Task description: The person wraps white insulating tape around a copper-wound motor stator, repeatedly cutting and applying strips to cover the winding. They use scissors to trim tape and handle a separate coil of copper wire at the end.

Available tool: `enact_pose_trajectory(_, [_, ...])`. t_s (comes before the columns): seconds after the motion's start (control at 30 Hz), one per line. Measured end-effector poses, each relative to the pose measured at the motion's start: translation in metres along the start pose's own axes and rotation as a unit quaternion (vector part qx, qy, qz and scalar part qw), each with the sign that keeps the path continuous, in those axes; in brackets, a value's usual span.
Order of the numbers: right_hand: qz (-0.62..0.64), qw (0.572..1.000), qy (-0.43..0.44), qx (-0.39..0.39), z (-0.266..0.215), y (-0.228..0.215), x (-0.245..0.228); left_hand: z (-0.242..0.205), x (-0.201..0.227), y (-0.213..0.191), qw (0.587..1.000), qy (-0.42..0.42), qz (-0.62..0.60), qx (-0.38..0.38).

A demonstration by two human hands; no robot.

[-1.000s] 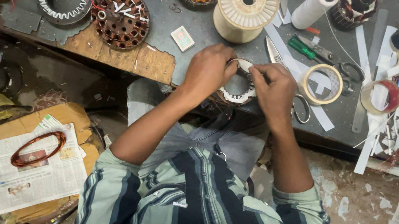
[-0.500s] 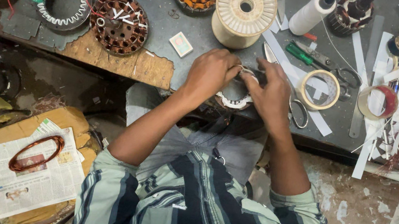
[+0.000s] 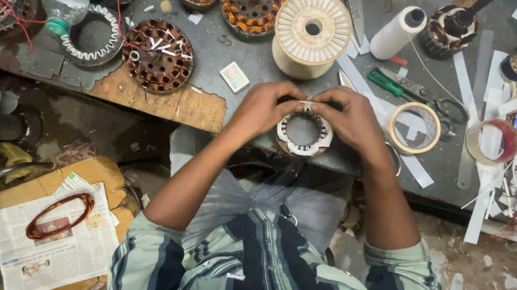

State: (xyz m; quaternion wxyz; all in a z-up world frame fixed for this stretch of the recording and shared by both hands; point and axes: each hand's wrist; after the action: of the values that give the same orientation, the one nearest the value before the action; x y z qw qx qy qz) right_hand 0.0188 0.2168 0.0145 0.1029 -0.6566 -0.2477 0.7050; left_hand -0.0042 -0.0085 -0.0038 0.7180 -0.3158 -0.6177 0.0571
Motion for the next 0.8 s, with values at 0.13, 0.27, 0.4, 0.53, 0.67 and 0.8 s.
enact_pose_trajectory(0.13, [0.036, 0.999, 0.021, -0.033, 0.003, -0.003, 0.003, 0.004, -0.015, 0.011, 0.997, 0.049, -0.055, 0.031])
enact_pose_trajectory(0.27, [0.02, 0.999, -0.005, 0.042, -0.004, 0.005, 0.003, 0.005, -0.024, 0.017, 0.994, 0.028, -0.097, 0.05])
enact_pose_trajectory(0.4, [-0.014, 0.998, -0.046, 0.051, -0.008, 0.011, 0.004, -0.001, -0.02, 0.02, 0.993, 0.009, -0.108, 0.055])
enact_pose_trajectory(0.53, [-0.003, 0.998, -0.031, 0.061, -0.005, 0.012, 0.004, -0.008, -0.007, 0.02, 0.989, 0.002, -0.071, 0.13])
enact_pose_trajectory(0.67, [-0.016, 0.996, -0.026, 0.086, -0.006, 0.015, 0.001, -0.015, 0.003, 0.017, 0.98, 0.108, 0.028, 0.167])
enact_pose_trajectory(0.8, [-0.036, 0.992, -0.038, 0.113, -0.011, 0.019, -0.006, -0.021, 0.011, 0.015, 0.969, 0.132, 0.058, 0.201])
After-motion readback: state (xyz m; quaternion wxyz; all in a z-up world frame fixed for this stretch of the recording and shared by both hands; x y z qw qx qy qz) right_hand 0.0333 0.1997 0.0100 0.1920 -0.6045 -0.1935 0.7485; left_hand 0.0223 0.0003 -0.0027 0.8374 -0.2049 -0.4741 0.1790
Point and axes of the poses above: each hand's wrist, its own z-axis towards the middle knuckle, its own y-axis out of the palm, x = y × z, and after that the axes turned 4 degrees about z, right-handed
